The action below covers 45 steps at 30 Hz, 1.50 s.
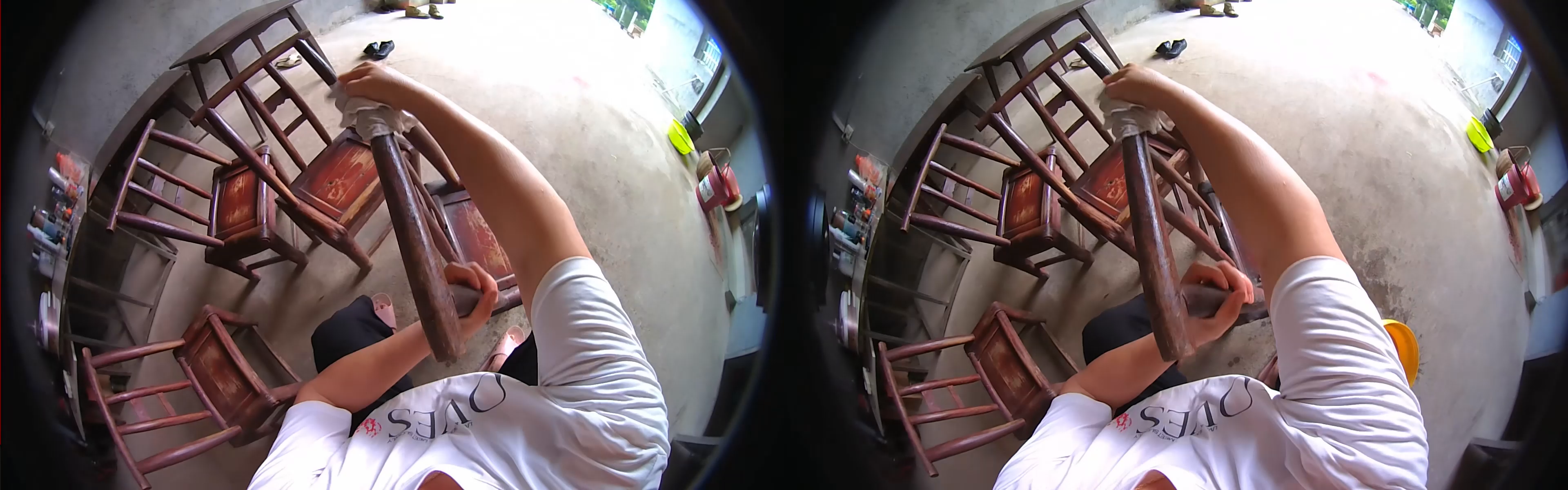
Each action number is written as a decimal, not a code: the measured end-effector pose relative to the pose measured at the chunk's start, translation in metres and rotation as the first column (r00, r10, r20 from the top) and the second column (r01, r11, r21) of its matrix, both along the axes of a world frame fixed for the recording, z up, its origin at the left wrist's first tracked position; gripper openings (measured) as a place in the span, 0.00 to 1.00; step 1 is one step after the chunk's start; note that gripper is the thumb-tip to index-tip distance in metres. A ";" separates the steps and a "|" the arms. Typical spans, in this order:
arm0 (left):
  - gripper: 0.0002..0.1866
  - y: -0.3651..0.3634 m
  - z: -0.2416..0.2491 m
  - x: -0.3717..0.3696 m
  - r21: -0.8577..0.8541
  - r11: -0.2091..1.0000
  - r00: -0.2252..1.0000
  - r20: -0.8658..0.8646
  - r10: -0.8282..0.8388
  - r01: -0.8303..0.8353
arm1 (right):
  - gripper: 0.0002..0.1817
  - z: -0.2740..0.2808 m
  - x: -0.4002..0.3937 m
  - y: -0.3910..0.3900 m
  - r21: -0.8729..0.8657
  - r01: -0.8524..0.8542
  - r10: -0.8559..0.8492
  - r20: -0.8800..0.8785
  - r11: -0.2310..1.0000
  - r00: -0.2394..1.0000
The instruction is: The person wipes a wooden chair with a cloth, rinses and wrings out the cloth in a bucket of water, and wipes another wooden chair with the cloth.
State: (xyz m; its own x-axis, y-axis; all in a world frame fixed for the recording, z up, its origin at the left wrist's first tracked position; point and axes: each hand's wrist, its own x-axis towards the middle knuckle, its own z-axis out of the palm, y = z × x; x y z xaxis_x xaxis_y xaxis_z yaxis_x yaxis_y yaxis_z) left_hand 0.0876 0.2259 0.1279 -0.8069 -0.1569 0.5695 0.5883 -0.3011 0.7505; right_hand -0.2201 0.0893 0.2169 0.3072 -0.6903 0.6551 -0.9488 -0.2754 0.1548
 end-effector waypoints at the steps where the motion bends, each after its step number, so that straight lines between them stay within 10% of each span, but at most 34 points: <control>1: 0.17 -0.002 0.000 0.000 -0.100 0.995 1.000 0.000 0.029 -0.029 | 0.10 -0.003 0.001 -0.005 0.159 0.136 -0.168 0.214 0.978 0.962; 3: 0.16 0.004 -0.001 0.000 -0.032 0.999 1.000 -0.008 -0.001 0.000 | 0.10 -0.010 0.003 -0.006 0.336 0.231 -0.355 0.378 0.913 0.855; 5: 0.15 0.006 -0.006 0.000 0.012 0.999 0.995 -0.095 -0.031 0.032 | 0.10 -0.029 0.003 -0.003 -0.046 0.339 -0.342 -0.060 0.940 0.938; 6: 0.15 0.005 -0.005 -0.002 0.009 0.999 0.994 -0.106 -0.031 0.032 | 0.13 -0.008 0.046 0.027 0.201 0.156 -0.239 0.506 0.967 0.829; 8: 0.15 0.006 -0.003 -0.002 0.038 0.999 0.995 -0.099 -0.032 0.036 | 0.15 0.006 0.102 0.057 0.315 0.200 -0.371 0.714 0.928 0.593; 10: 0.15 0.000 -0.007 -0.001 -0.016 0.999 0.995 -0.091 -0.050 0.048 | 0.18 0.019 0.121 0.089 0.431 0.011 -0.230 0.461 0.903 0.857; 15: 0.09 0.004 -0.029 -0.005 -0.082 0.995 0.999 0.012 0.051 -0.050 | 0.18 0.034 0.211 0.151 0.374 0.050 -0.246 0.500 0.926 0.830; 17: 0.07 0.000 -0.097 -0.025 0.256 0.959 0.605 0.747 -0.277 0.123 | 0.16 0.045 0.238 0.172 0.395 -0.038 -0.176 0.491 0.918 0.853; 24: 0.10 0.003 -0.022 -0.001 -0.158 0.985 0.998 0.012 0.069 -0.066 | 0.14 0.047 0.221 0.155 0.397 0.015 -0.208 0.450 0.918 0.869; 27: 0.10 0.010 -0.002 0.007 0.393 0.919 0.951 0.263 -0.160 0.046 | 0.15 0.028 0.173 0.117 0.290 0.115 -0.242 0.452 0.950 0.859; 28: 0.12 0.003 -0.004 0.002 -0.007 0.998 0.992 0.104 0.064 -0.064 | 0.15 0.026 0.164 0.108 0.306 0.124 -0.274 0.517 0.944 0.811; 29: 0.12 0.001 -0.007 -0.001 -0.005 0.998 0.996 0.062 0.067 -0.066 | 0.18 0.031 0.151 0.101 0.321 0.218 -0.230 0.000 0.922 0.973; 31: 0.13 -0.006 -0.009 -0.001 -0.017 1.000 0.999 0.020 0.027 -0.026 | 0.22 0.025 0.164 0.101 0.369 0.213 -0.388 0.507 0.905 0.770; 37: 0.10 -0.010 -0.004 0.011 -0.168 0.986 0.983 0.184 0.025 0.006 | 0.29 0.043 0.244 0.163 0.587 0.141 -0.546 0.601 0.797 0.583; 38: 0.11 -0.006 -0.033 0.007 -0.401 0.916 0.860 0.471 0.196 0.011 | 0.29 0.039 0.258 0.175 0.562 0.132 -0.509 0.593 0.816 0.624; 45: 0.08 -0.029 0.005 0.030 0.020 0.999 0.912 0.408 0.030 -0.042 | 0.26 0.021 0.316 0.209 0.177 0.258 -0.313 0.534 0.950 0.785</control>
State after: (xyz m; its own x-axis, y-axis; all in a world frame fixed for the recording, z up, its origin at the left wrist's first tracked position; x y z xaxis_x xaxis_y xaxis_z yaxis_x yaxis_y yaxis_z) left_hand 0.1177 0.1971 0.1330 -0.9615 -0.2013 0.1873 0.2439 -0.3099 0.9189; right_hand 0.0954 0.2985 0.2378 -0.3056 -0.7523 0.5837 -0.9032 0.0351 -0.4277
